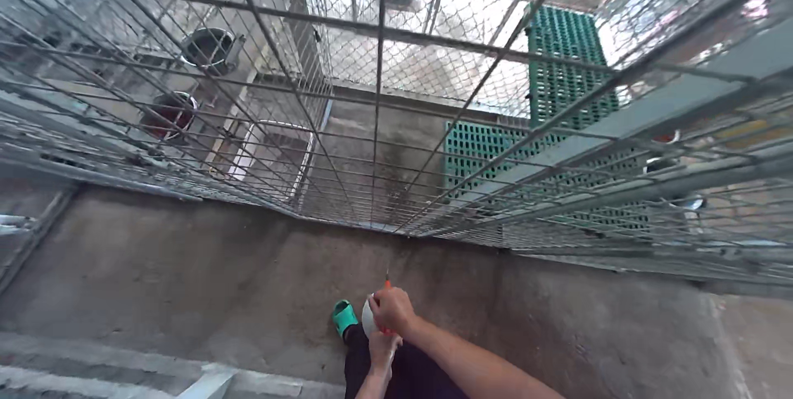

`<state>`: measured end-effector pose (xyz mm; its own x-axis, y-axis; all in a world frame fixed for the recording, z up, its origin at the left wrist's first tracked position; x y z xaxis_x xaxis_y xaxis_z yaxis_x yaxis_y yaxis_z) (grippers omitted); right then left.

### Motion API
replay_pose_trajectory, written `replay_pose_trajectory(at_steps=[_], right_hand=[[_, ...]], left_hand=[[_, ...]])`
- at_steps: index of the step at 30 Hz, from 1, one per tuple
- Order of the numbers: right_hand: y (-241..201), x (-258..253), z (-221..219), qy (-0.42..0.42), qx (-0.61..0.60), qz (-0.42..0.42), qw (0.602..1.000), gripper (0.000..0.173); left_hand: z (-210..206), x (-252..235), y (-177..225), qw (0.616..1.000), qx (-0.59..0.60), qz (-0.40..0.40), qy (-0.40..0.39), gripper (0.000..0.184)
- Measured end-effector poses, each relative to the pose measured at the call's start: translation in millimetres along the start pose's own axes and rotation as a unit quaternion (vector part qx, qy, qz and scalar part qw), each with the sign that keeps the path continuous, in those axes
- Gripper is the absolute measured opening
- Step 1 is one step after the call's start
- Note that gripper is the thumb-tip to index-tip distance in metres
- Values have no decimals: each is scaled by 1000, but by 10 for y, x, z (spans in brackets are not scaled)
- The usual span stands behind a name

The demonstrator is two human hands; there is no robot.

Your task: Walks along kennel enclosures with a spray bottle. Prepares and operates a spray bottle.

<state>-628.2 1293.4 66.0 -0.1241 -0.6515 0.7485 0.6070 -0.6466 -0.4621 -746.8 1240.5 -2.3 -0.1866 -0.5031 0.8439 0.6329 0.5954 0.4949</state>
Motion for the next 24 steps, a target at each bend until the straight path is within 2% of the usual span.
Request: replay_pose_trajectory(at_steps=[3, 5, 9, 11, 15, 17, 20, 22, 24], right_hand=[[115, -237, -135, -41, 30, -26, 998, 49], [-28, -123, -93, -66, 38, -13, 997, 48], [-238, 224, 35, -14, 3, 62, 998, 50], [-110, 122, -61, -15, -21, 31, 999, 50], [173, -231, -280, -49, 4, -35, 998, 46], [63, -162, -229, -67, 16, -24, 997, 48], [-222, 112, -119, -62, 3, 35, 997, 51], [-205, 110, -193, -50, -21, 38, 998, 51], [-28, -103, -274, -43, -23, 16, 999, 49]], left_hand=[[-39, -81, -21, 999, 13, 38, -19, 18], [19, -71, -64, 1000, 6, 27, -13, 16], [77, 130, -86, 999, -39, 23, -6, 16], [54, 121, -126, 999, -22, 29, -5, 14], [-39, -60, -219, 998, -1, 55, -30, 18], [-24, -38, -223, 998, -8, 55, -17, 14], [61, 170, -159, 999, -17, 32, 8, 12], [81, 256, -153, 999, 0, 31, 11, 9], [20, 150, -179, 998, 48, 42, 7, 10]])
Point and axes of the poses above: each hand's wrist, its own x-axis away from the middle knuckle, its own z-axis out of the back of the hand, y = z × x, the point moved 7 cm from there along -x, towards the middle knuckle, and after that the axes turned 3 degrees about x, right-handed, at the moved point
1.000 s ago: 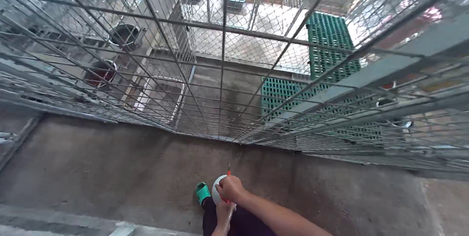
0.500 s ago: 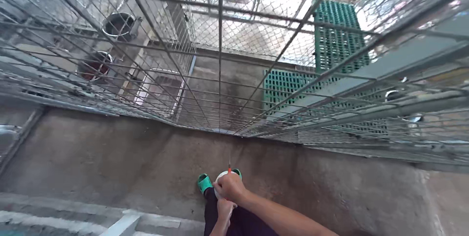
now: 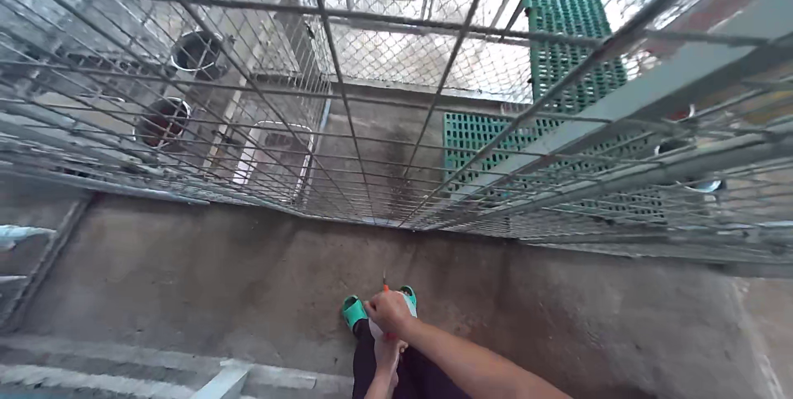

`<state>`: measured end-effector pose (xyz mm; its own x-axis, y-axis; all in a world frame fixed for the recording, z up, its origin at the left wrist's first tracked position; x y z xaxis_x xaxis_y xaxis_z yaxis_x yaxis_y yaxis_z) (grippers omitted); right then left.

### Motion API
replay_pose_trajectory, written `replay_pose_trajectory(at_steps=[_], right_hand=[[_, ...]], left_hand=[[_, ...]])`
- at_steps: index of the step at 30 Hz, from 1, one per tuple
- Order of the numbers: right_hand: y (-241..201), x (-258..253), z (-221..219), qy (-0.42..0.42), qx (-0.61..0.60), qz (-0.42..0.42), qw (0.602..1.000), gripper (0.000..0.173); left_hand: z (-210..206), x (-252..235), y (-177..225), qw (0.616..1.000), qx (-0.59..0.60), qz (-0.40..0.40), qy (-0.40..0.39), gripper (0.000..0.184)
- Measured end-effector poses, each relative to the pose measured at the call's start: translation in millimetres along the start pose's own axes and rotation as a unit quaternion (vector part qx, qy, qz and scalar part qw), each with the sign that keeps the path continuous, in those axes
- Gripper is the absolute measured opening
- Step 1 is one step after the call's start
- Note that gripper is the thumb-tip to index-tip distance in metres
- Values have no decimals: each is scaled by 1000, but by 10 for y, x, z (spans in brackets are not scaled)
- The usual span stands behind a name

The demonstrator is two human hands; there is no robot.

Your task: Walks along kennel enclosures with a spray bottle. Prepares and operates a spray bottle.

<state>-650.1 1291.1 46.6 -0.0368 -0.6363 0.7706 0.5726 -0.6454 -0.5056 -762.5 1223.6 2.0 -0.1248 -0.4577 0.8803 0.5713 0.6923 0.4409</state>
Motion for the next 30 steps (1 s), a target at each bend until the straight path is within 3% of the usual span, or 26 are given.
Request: replay_pose_trajectory(at_steps=[4, 9, 15, 18, 20, 22, 25, 27, 30], right_hand=[[41, -169, -78, -31, 29, -21, 999, 46], [-381, 205, 6, -18, 12, 66, 998, 51], [26, -215, -214, -29, 24, -8, 999, 49], [-180, -37, -187, -37, 45, 13, 998, 50], [-382, 182, -85, -13, 36, 63, 997, 49], [-378, 261, -102, 11, 3, 76, 997, 49], [-74, -16, -237, 3, -7, 29, 1000, 49], [51, -172, -298, -23, 4, -1, 1000, 49], [-154, -89, -236, -35, 19, 16, 999, 48]], left_hand=[[1, -123, -107, 999, 20, 43, 11, 12], [128, 71, -126, 999, 6, -2, 51, 10], [81, -111, -196, 998, 21, 46, 32, 17], [119, 100, 14, 998, -44, 48, 24, 8], [178, 208, 82, 995, -98, -8, 35, 22], [195, 372, 188, 992, -124, 16, 6, 33], [152, 95, -84, 998, -32, 2, 44, 11], [122, -97, -232, 999, 14, 10, 44, 15], [167, -44, -164, 998, -31, -1, 61, 12]])
Point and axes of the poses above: each hand's wrist, its own x-axis away from the middle knuckle, its own z-axis out of the back of the hand, y = z × x, the point moved 7 cm from there along -x, towards the middle knuckle, and after that the axes turned 3 degrees about x, right-handed, at the moved point
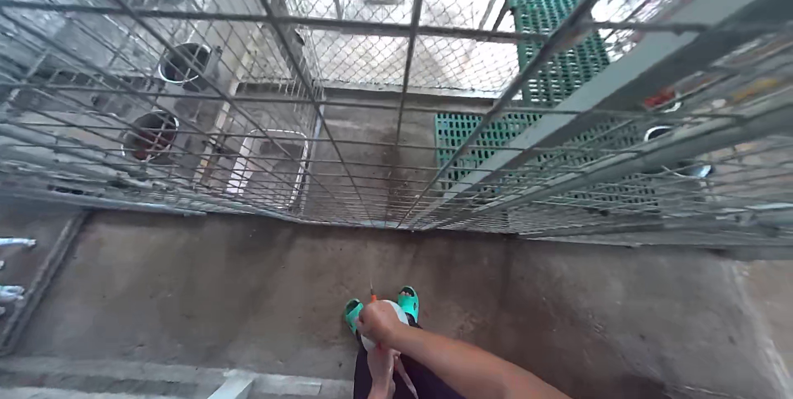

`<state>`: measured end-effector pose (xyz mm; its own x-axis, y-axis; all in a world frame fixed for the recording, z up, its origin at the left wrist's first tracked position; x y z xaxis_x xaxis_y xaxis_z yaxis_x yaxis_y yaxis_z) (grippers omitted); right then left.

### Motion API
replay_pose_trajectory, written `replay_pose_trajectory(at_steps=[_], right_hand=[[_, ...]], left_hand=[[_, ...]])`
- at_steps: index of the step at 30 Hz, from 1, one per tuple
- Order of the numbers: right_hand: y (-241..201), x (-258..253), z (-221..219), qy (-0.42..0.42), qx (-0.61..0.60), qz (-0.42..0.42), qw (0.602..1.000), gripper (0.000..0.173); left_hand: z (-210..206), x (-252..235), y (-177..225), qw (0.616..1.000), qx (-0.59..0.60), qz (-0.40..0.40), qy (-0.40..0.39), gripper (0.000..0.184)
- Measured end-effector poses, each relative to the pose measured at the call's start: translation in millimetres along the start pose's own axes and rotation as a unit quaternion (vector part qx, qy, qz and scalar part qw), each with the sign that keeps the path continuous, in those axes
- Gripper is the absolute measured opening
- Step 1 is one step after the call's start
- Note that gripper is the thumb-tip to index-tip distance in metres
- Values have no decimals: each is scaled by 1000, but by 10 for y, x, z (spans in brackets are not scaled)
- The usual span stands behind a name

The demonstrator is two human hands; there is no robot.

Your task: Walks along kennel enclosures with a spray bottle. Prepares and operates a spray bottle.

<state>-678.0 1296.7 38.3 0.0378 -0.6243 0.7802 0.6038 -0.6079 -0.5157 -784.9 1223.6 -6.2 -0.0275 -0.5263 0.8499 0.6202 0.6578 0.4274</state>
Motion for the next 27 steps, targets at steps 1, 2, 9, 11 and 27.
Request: replay_pose_trajectory(at_steps=[1, 2, 9, 11, 27], right_hand=[[-125, 107, 75, 4, -1, 18, 1000, 49], [-222, 217, 141, 14, -7, 38, 999, 49], [212, -128, -3, 12, -27, -25, 999, 48], [111, -111, -4, -2, -11, -18, 1000, 48], [-515, 1190, 1035, 53, -144, 285, 946, 39]], left_hand=[[33, 87, 88, 1000, -27, -8, -6, 19], [56, 155, 141, 999, -50, -14, -16, 27], [-67, -61, -25, 999, 31, 40, -10, 15], [-36, -29, 18, 999, 35, 25, 3, 13], [39, -229, -112, 975, 92, -117, -165, 27]])
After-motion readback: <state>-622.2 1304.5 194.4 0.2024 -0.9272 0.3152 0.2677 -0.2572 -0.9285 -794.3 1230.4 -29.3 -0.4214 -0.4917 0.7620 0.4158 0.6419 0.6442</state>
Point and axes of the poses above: each hand's wrist, its own x-axis away from the middle knuckle, its own z-axis out of the back of the hand, y = z × x, the point moved 7 cm from there along -x, towards the middle knuckle, and after that the axes turned 3 degrees about x, right-handed, at the moved point
